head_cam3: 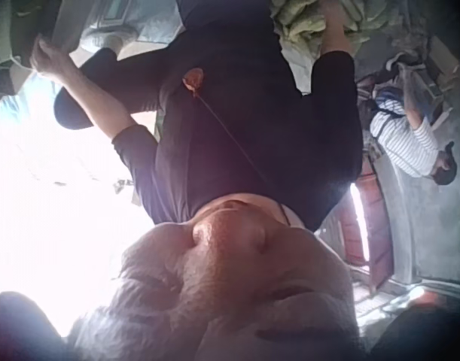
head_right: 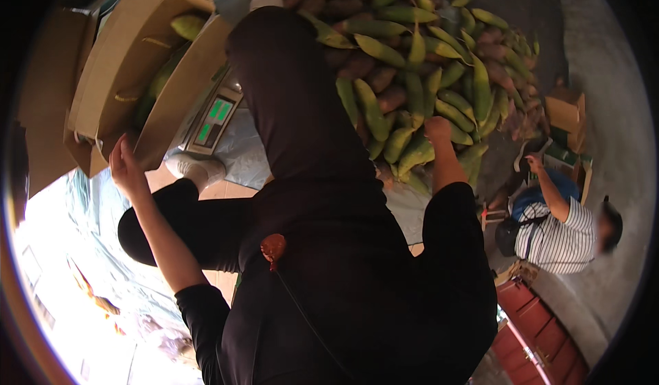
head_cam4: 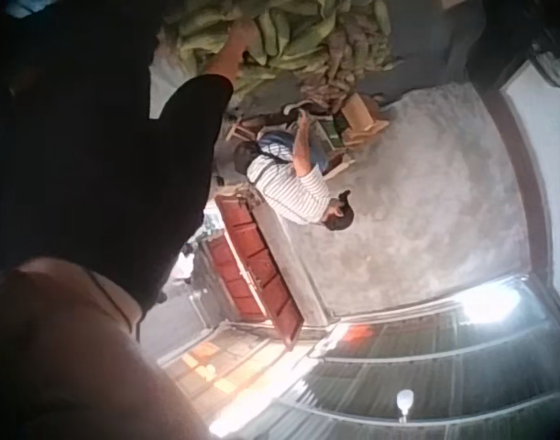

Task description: Picking up produce from a pile on the floor, weighing it on a scale, and placing it into cardboard boxes.

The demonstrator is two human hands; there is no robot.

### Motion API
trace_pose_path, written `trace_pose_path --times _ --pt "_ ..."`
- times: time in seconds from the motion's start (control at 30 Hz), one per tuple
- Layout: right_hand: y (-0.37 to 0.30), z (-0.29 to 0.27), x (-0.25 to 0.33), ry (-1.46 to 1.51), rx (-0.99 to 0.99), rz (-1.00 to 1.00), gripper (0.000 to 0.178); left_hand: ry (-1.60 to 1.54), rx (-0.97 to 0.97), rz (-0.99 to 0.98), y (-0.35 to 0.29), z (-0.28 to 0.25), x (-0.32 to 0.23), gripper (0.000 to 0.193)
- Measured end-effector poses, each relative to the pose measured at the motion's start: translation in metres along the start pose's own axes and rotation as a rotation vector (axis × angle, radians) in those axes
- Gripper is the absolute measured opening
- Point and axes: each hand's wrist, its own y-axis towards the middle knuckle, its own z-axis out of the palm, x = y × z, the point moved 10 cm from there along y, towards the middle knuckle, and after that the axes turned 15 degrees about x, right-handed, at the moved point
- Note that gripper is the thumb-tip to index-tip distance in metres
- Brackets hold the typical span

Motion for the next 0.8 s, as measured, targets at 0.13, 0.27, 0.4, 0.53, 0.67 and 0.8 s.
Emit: trace_pose_path --times 0.13,0.27,0.4,0.53,0.67,0.8 --pt "0.011 0.04 -0.057 0.412 -0.072 0.183 0.008 -0.09 0.014 -0.012 0.005 0.017 -0.003 0.021" --pt "0.015 0.031 -0.022 0.784 -0.165 0.129 0.008 -0.073 -0.014 0.004 0.001 0.008 0.012 0.02" --pt "0.001 0.035 -0.055 0.709 -0.14 0.08 0.009 -0.118 -0.01 0.044 0.008 0.023 -0.002 0.017" --pt "-0.002 0.047 -0.065 0.804 -0.015 0.203 0.012 -0.211 0.018 -0.056 0.011 0.019 -0.003 0.018" --pt "-0.01 0.042 0.004 1.499 -0.01 0.37 0.01 -0.108 0.018 -0.098 0.003 -0.029 -0.012 0.02" --pt "-0.012 0.037 0.011 1.817 -0.146 0.157 0.009 -0.162 0.037 -0.084 0.01 -0.039 -0.019 0.022"
